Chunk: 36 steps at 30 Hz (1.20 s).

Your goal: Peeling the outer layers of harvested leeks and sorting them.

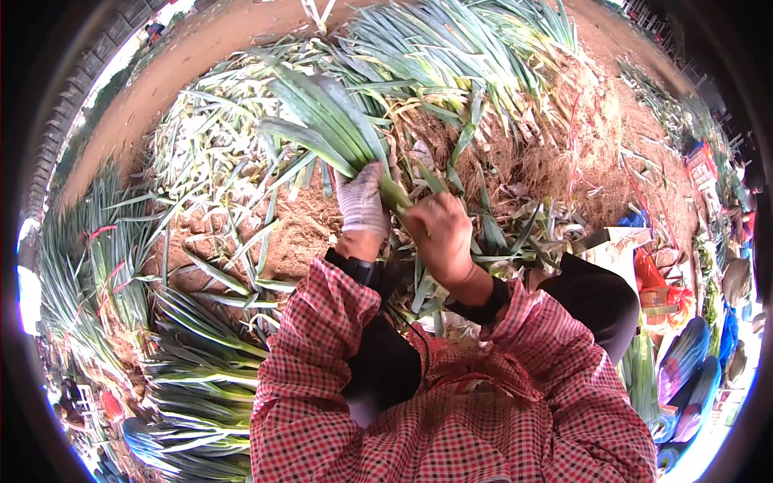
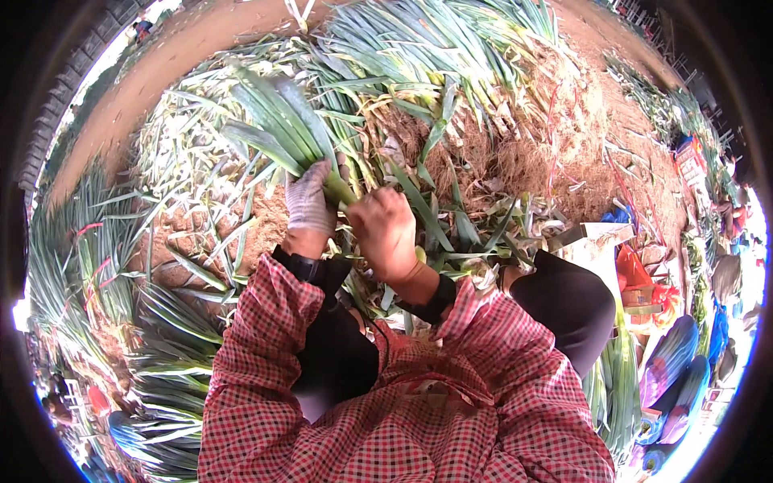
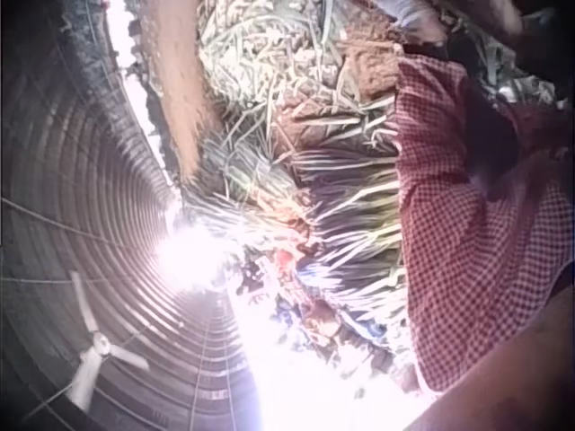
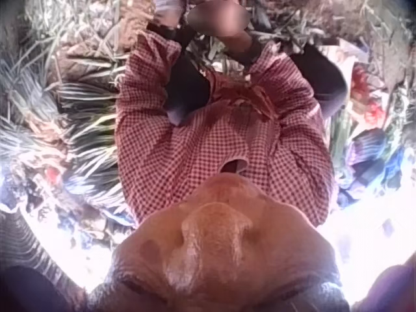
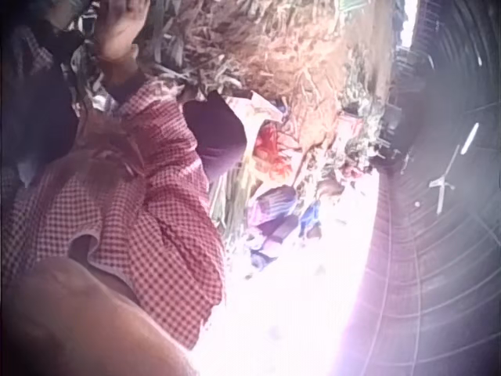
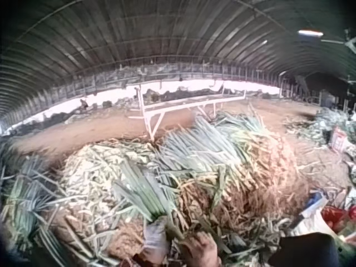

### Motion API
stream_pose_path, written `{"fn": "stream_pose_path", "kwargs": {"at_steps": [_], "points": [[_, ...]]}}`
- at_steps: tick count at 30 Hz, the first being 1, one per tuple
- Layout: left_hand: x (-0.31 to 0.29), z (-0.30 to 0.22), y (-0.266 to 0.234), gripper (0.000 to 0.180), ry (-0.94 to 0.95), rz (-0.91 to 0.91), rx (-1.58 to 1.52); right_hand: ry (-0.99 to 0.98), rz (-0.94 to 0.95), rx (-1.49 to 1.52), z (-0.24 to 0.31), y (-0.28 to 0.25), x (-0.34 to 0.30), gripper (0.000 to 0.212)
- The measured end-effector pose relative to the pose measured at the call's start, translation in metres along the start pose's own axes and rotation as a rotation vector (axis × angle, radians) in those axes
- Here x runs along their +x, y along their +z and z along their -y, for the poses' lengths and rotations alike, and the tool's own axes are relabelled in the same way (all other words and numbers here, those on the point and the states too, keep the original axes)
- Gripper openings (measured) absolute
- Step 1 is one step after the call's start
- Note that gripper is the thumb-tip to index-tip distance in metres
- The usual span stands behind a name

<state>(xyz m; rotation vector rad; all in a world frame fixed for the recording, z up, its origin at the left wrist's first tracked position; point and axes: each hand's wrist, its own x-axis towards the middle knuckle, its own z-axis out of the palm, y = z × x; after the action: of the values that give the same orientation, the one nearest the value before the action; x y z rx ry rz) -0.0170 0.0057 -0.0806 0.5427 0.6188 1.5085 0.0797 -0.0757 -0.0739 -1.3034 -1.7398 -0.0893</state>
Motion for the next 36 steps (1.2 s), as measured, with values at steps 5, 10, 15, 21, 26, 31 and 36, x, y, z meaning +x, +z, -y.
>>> {"fn": "stream_pose_path", "kwargs": {"at_steps": [5,10,15,21,26,31,36], "points": [[0.038,-0.023,-0.024,0.028,0.02,-0.12,-0.239,-0.069,0.348,0.599,0.002,-0.022,-0.038,0.013],[0.037,-0.076,-0.041,0.043,0.212,0.043,-0.25,0.195,0.723,0.227,-0.108,-0.069,-0.134,0.009],[0.037,-0.08,-0.048,0.054,0.266,0.005,-0.254,0.321,0.812,-0.299,-0.133,-0.078,-0.151,0.019],[0.038,-0.041,-0.051,0.07,-0.235,0.772,-0.767,-0.047,0.337,0.133,0.007,0.006,-0.004,0.06],[0.026,-0.032,-0.035,0.106,-0.291,0.141,-0.058,0.31,0.346,0.424,0.002,0.028,0.011,0.037],[0.017,-0.028,-0.044,0.058,-0.014,0.033,0.309,0.226,0.211,0.078,-0.008,0.036,-0.014,0.029],[0.008,-0.018,-0.037,0.033,-0.032,-0.056,0.124,0.287,0.28,0.314,-0.019,0.03,-0.024,0.022]]}}
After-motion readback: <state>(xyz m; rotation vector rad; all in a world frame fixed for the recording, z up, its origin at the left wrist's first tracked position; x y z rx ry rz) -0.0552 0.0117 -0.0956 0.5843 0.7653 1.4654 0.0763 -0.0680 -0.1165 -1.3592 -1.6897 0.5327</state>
